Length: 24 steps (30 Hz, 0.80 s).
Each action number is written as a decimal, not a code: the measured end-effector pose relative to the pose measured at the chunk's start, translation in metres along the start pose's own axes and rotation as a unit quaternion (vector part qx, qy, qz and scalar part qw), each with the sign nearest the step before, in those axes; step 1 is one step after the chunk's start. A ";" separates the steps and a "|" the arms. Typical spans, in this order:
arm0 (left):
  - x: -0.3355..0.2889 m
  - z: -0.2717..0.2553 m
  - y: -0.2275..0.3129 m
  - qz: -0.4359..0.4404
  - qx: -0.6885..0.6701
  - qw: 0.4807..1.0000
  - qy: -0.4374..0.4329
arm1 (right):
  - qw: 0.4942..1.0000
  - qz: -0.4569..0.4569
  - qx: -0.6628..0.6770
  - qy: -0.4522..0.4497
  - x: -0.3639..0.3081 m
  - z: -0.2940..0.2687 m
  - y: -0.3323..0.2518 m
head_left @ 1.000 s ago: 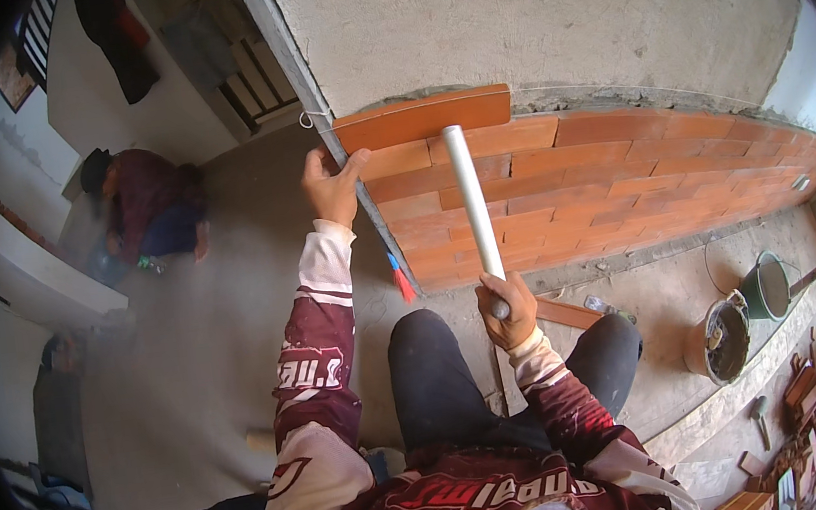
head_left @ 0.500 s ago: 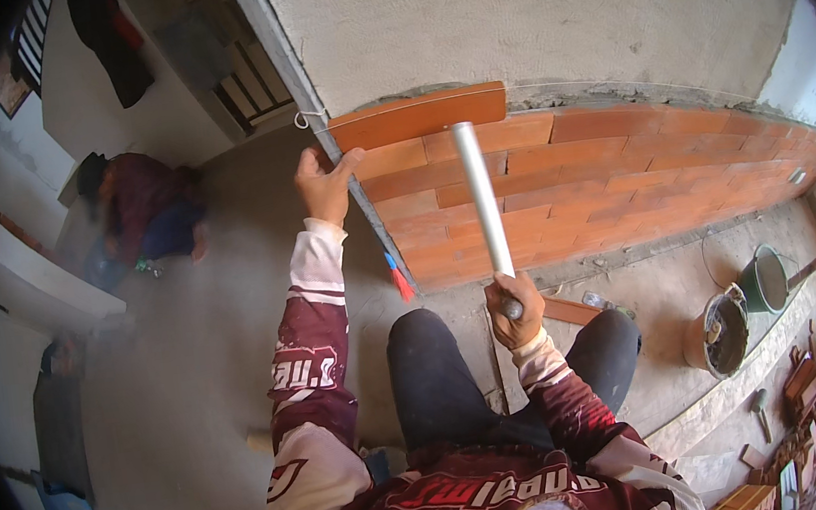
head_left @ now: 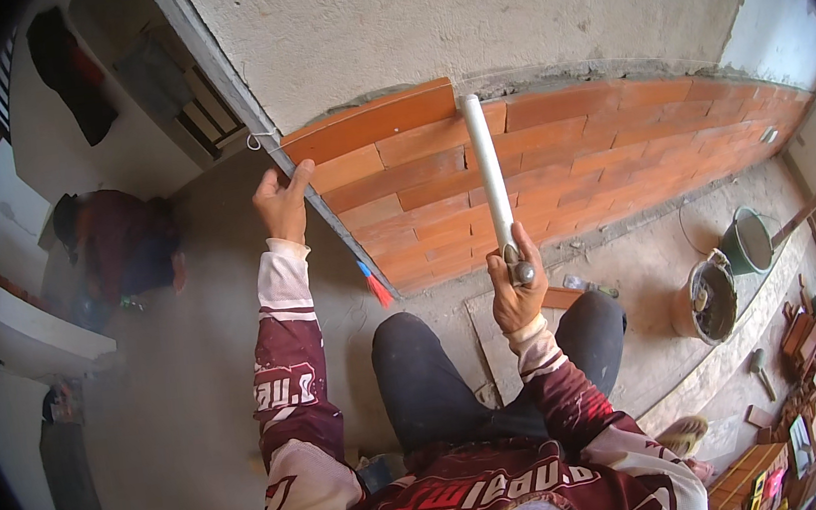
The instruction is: The person collects terracotta tiles from a bucket and places them against a wall. They apply mortar to the back of the tiles using a trowel and press them into place, tapping them with a hammer to ensure they are level.
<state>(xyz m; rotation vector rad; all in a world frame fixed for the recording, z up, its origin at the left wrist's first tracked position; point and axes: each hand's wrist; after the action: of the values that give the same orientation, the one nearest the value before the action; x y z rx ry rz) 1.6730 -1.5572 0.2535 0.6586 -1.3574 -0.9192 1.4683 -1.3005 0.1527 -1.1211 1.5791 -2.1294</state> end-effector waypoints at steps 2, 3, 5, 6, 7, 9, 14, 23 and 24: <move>-0.001 0.005 0.005 0.010 0.001 1.000 0.012 | 0.998 -0.045 -0.029 0.033 -0.006 -0.001 0.002; 0.002 0.008 0.004 0.015 0.029 0.999 0.033 | 0.996 -0.068 -0.044 0.049 -0.009 -0.001 0.003; 0.008 0.014 0.001 0.022 0.087 0.993 0.076 | 0.990 -0.112 -0.074 0.042 -0.015 -0.003 0.006; 0.008 0.017 0.000 0.024 0.079 0.993 0.086 | 0.992 -0.105 -0.059 0.029 -0.019 -0.002 0.007; 0.008 0.019 0.000 0.026 0.071 0.992 0.097 | 0.994 -0.099 -0.044 0.015 -0.022 -0.001 0.008; 0.008 0.025 0.004 0.021 0.057 0.992 0.109 | 0.989 -0.127 -0.080 0.013 -0.020 0.002 0.001; 0.006 0.030 0.013 -0.004 0.025 0.994 0.108 | 0.987 -0.124 -0.100 0.011 -0.009 0.009 -0.007; 0.001 0.036 0.028 -0.034 0.022 0.993 0.115 | 0.990 -0.115 -0.079 0.013 -0.006 0.009 -0.004; 0.000 0.034 0.026 -0.032 0.022 0.993 0.115 | 0.993 -0.101 -0.055 0.021 -0.008 0.010 0.003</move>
<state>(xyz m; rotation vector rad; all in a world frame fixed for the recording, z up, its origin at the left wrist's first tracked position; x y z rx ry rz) 1.6434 -1.5403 0.2799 0.8213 -1.1592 -0.8381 1.4796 -1.3039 0.1478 -1.3313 1.6842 -2.2286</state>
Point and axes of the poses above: each hand's wrist, its own x-axis towards the middle knuckle, its own z-axis out of the palm, y = z × x, and after that the axes turned 7 degrees about -x, right-handed
